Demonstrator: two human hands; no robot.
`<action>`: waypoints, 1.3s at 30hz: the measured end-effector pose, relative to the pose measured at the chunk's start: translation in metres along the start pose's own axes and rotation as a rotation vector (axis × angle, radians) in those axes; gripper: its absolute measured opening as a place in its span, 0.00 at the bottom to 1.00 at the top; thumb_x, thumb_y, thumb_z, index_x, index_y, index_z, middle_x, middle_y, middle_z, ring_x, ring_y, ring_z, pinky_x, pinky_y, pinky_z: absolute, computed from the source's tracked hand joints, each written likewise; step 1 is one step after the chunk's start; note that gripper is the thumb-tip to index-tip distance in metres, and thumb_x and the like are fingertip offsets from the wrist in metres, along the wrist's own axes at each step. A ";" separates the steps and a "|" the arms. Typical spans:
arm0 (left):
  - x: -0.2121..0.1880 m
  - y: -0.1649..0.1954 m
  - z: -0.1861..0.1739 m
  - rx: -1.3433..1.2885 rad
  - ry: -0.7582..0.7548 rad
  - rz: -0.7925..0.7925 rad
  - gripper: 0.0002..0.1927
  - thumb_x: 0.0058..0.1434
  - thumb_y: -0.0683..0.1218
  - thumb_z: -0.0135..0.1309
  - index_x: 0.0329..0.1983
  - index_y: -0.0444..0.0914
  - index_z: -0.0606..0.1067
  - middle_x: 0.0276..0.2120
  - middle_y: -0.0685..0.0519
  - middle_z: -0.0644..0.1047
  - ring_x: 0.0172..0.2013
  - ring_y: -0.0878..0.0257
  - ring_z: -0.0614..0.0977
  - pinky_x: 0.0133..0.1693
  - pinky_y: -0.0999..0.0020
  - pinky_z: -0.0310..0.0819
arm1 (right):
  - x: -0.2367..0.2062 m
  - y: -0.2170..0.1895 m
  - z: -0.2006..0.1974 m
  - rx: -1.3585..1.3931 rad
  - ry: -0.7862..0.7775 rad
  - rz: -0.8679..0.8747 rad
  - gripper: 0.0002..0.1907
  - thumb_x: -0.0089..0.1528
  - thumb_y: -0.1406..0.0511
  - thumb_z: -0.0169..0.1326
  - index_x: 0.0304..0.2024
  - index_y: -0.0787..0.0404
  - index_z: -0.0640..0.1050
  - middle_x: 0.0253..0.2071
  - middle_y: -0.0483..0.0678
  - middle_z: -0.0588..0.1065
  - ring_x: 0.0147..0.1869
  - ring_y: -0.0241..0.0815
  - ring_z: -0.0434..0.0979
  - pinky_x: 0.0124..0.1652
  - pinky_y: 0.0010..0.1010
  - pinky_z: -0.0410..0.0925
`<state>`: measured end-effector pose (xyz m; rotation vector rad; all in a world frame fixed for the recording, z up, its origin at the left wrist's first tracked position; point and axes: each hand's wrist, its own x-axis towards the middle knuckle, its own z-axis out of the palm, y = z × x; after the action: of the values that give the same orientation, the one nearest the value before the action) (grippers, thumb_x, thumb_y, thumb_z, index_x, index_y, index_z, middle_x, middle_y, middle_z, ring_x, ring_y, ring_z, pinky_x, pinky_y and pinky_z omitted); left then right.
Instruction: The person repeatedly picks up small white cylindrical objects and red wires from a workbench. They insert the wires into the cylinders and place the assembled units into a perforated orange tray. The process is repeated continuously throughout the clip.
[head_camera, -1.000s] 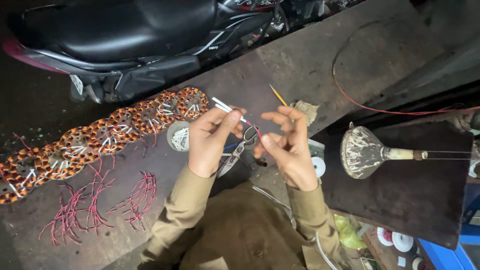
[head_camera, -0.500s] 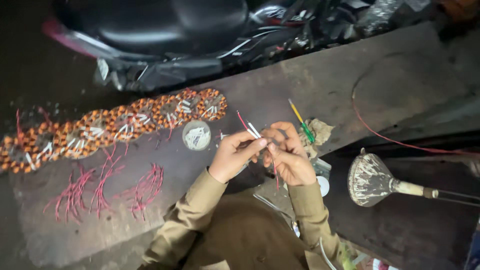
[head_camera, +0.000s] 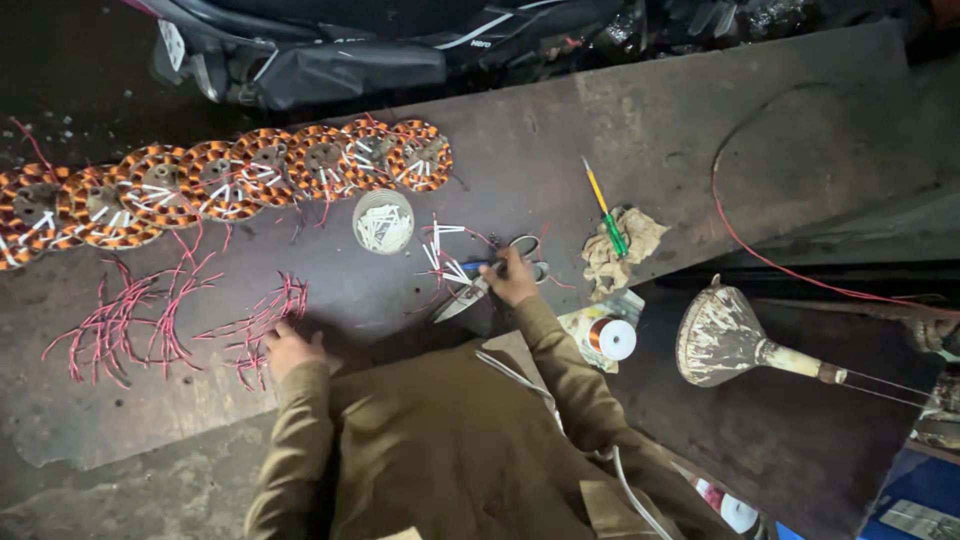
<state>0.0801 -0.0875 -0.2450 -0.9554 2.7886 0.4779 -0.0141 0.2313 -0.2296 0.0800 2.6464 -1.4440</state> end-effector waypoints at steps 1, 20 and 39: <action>-0.001 -0.002 0.000 -0.062 0.010 0.018 0.39 0.52 0.54 0.69 0.62 0.33 0.66 0.56 0.33 0.72 0.53 0.38 0.75 0.51 0.50 0.73 | 0.001 0.002 0.000 -0.334 0.128 -0.228 0.25 0.58 0.58 0.70 0.48 0.63 0.72 0.44 0.58 0.76 0.43 0.55 0.79 0.41 0.40 0.72; 0.028 -0.021 -0.047 -0.706 0.236 0.165 0.12 0.65 0.42 0.56 0.50 0.34 0.76 0.36 0.43 0.82 0.36 0.48 0.84 0.40 0.54 0.78 | 0.115 -0.139 0.148 -1.004 -0.583 -0.295 0.17 0.50 0.61 0.63 0.42 0.54 0.83 0.45 0.56 0.79 0.51 0.55 0.80 0.51 0.43 0.72; 0.037 -0.006 -0.084 -1.481 0.061 0.015 0.11 0.65 0.45 0.61 0.47 0.34 0.80 0.29 0.58 0.79 0.27 0.73 0.75 0.31 0.78 0.72 | 0.098 -0.148 0.136 -1.144 -0.706 -0.413 0.15 0.53 0.62 0.63 0.43 0.58 0.83 0.47 0.56 0.80 0.54 0.54 0.80 0.53 0.41 0.72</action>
<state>0.0514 -0.1427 -0.1766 -1.0210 2.0864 2.6359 -0.1152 0.0350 -0.1924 -0.9076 2.4550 0.2058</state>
